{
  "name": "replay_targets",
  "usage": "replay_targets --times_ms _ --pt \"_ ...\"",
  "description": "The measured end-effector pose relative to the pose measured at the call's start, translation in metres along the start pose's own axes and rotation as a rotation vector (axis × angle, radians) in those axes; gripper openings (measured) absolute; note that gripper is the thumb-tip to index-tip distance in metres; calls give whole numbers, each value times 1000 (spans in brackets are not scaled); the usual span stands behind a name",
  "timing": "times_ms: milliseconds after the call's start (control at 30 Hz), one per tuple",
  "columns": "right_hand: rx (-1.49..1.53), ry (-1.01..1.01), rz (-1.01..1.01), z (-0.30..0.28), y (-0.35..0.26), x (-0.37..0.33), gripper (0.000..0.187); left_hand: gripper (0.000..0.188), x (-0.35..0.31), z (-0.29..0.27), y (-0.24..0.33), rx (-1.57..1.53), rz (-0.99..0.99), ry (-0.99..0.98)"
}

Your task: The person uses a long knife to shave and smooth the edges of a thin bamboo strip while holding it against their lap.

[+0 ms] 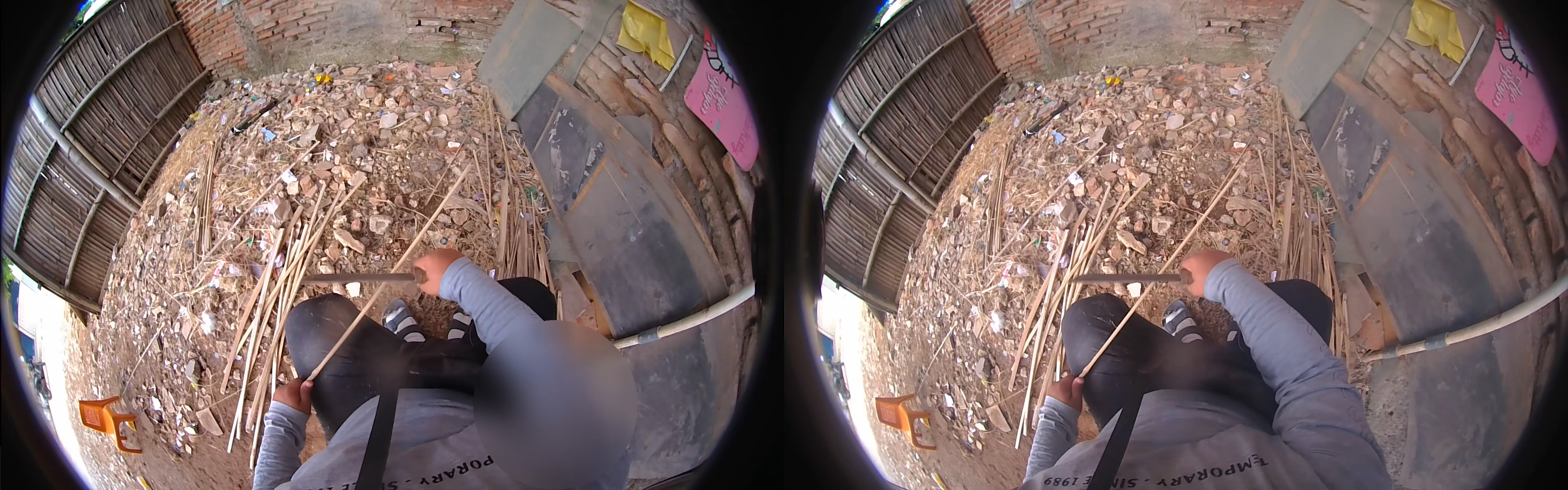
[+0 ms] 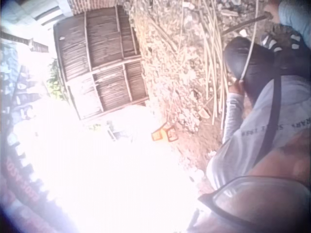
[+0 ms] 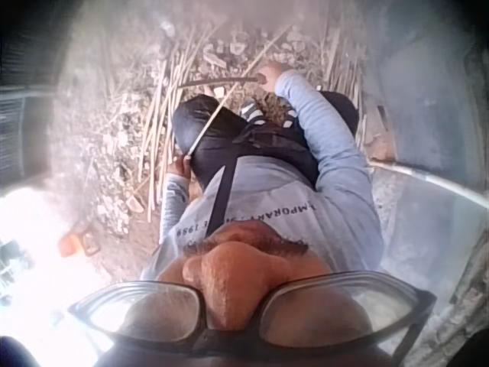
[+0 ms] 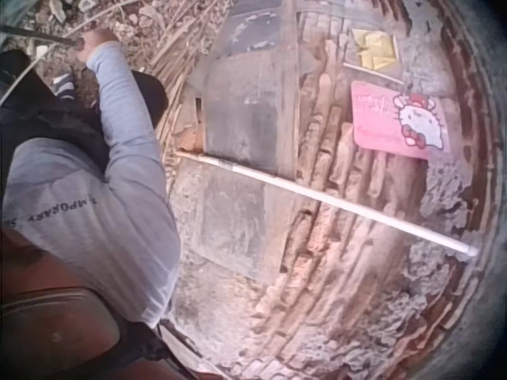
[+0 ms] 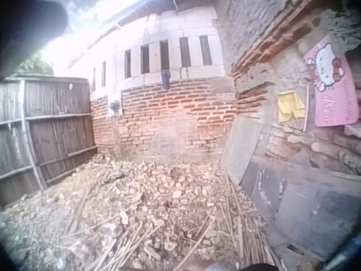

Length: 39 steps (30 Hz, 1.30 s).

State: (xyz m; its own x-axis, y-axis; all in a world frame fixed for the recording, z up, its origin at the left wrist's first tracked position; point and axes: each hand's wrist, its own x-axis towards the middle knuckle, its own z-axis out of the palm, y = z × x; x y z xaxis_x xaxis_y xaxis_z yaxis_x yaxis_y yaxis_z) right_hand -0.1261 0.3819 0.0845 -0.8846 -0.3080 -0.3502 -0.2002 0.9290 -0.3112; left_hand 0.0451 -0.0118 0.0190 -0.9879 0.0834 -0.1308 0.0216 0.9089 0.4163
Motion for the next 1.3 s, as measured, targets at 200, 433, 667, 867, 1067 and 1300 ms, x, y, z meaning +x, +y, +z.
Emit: replay_targets --times_ms 200,433,667,867,1067,1300 --pt "273 231 173 24 55 31 40 39 2 4 -2 -5 17 39" --pt "35 137 -32 15 8 6 31 41 -2 6 -7 20 39 76" --pt "143 93 188 7 24 17 32 40 2 5 -8 51 18 67" --pt "6 51 -12 20 4 8 34 36 0 6 1 36 41 125" --pt "14 130 38 23 -6 7 34 38 1 1 -1 34 14 73" --pt "129 113 191 12 17 11 27 40 -6 15 -1 91 -14 120"
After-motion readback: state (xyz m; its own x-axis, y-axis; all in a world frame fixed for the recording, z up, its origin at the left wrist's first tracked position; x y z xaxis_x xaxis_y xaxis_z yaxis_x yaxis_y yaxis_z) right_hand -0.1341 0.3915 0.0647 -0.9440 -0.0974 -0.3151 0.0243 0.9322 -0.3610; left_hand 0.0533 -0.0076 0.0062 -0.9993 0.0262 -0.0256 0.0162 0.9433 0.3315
